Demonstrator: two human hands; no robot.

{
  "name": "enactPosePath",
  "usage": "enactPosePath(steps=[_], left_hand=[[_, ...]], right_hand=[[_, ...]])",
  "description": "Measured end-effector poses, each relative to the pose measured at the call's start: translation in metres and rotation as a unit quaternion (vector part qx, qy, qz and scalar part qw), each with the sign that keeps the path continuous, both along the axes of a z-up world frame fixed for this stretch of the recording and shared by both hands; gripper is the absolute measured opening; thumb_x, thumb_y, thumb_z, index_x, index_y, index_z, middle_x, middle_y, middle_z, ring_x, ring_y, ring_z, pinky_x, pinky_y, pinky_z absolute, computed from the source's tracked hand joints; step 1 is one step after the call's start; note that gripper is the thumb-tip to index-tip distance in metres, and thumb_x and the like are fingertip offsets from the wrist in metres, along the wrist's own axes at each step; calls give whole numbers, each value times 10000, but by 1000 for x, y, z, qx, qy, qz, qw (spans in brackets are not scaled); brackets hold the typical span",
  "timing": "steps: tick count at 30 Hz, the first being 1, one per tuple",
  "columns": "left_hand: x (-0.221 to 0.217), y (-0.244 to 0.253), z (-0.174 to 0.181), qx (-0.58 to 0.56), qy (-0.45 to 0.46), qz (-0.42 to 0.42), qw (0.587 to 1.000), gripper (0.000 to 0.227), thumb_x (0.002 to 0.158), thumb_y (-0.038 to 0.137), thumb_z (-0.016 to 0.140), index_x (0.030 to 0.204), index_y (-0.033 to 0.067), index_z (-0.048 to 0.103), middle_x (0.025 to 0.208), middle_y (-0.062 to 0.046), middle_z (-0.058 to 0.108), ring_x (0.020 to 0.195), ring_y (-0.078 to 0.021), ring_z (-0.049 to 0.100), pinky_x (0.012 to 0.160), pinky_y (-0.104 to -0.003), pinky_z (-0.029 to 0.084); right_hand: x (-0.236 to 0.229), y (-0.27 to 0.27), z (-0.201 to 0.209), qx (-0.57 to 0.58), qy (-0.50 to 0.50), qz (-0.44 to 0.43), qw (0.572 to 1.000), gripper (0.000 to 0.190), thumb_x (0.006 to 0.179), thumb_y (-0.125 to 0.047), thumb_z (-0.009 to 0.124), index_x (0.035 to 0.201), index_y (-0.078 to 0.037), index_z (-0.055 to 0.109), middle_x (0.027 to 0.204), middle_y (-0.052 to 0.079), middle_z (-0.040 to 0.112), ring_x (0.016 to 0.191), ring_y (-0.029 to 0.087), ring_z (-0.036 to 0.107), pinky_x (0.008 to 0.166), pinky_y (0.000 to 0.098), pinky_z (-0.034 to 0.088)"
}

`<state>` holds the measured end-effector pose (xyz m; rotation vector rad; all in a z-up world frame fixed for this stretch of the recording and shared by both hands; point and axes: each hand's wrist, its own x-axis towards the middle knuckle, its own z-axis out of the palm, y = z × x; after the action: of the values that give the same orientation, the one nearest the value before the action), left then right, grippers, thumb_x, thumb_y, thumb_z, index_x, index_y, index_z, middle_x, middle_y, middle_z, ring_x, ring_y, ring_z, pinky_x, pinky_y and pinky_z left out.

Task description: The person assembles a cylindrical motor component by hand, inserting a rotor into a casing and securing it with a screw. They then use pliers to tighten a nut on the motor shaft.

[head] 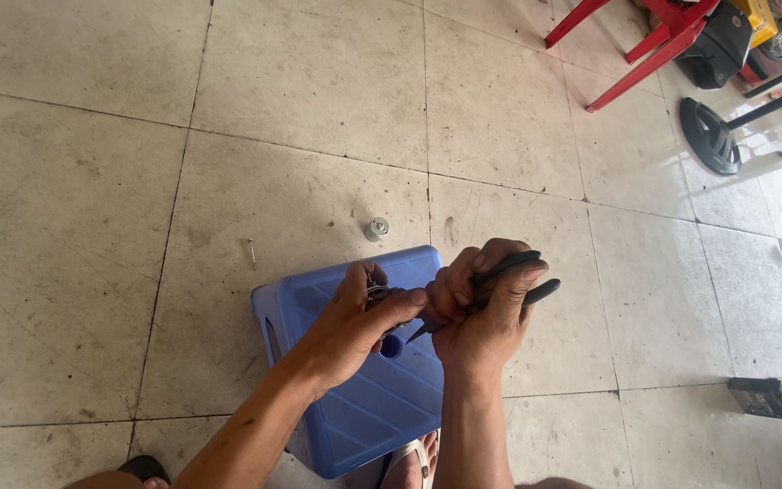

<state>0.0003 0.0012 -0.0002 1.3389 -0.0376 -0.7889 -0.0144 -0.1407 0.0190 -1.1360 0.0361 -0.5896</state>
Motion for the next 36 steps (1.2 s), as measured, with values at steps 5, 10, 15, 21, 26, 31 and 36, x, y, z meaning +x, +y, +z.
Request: enactPosePath(steps=[5,10,15,21,26,31,36], left_hand=[[2,1,-7,-2,-4,-10,1000,786,856,541,731,1266,-52,416,946,-130,453,729,-175,589,693,-326,545],[3,4,-12,-16,-2,-6,1000,786,871,558,722,1261,-44,402,939,-106,441,728,-163,569,685,-315,530],[1,2,-11,-16,-1,-7,1000,764,871,543,724,1249,-33,396,953,-127,445,749,-179,568,706,-321,531],[1,1,-9,-9,-4,-9,1000,744,875,529,723,1243,-28,394,958,-126,440,756,-176,570,714,-320,544],[0,-2,-9,1,-9,-13,1000,751,869,539,724,1251,-22,402,967,-133,445,762,-186,598,726,-333,559],[-1,-4,-9,39,-18,-9,999,812,820,590,754,1254,-18,436,950,-140,475,727,-181,622,706,-327,566],[-1,-5,-3,33,-8,2,999,800,805,563,772,1243,-24,449,946,-137,481,715,-182,628,690,-334,571]], right_hand=[[-1,-1,-5,33,1,-9,999,425,1063,-547,333,930,-158,441,569,-9,245,388,65,216,317,188,240],[-3,5,-11,62,-4,-4,998,433,1063,-554,335,921,-160,440,573,-12,245,387,63,214,323,188,234],[-6,6,-1,35,4,-15,999,439,1055,-565,323,918,-164,435,577,-9,248,395,66,212,327,182,231],[-3,4,-3,32,-9,-10,999,435,1054,-561,339,917,-160,435,567,-5,246,386,64,213,317,182,232],[-3,4,-3,10,-10,-12,1000,443,1058,-552,330,919,-144,432,557,0,240,368,64,213,304,188,238],[-3,6,-2,-17,-8,-22,1000,458,1061,-543,333,894,-130,438,537,6,251,349,73,234,280,193,254],[-3,8,-2,-26,-11,-29,999,459,1063,-533,353,885,-120,446,533,8,266,338,79,249,270,196,262]])
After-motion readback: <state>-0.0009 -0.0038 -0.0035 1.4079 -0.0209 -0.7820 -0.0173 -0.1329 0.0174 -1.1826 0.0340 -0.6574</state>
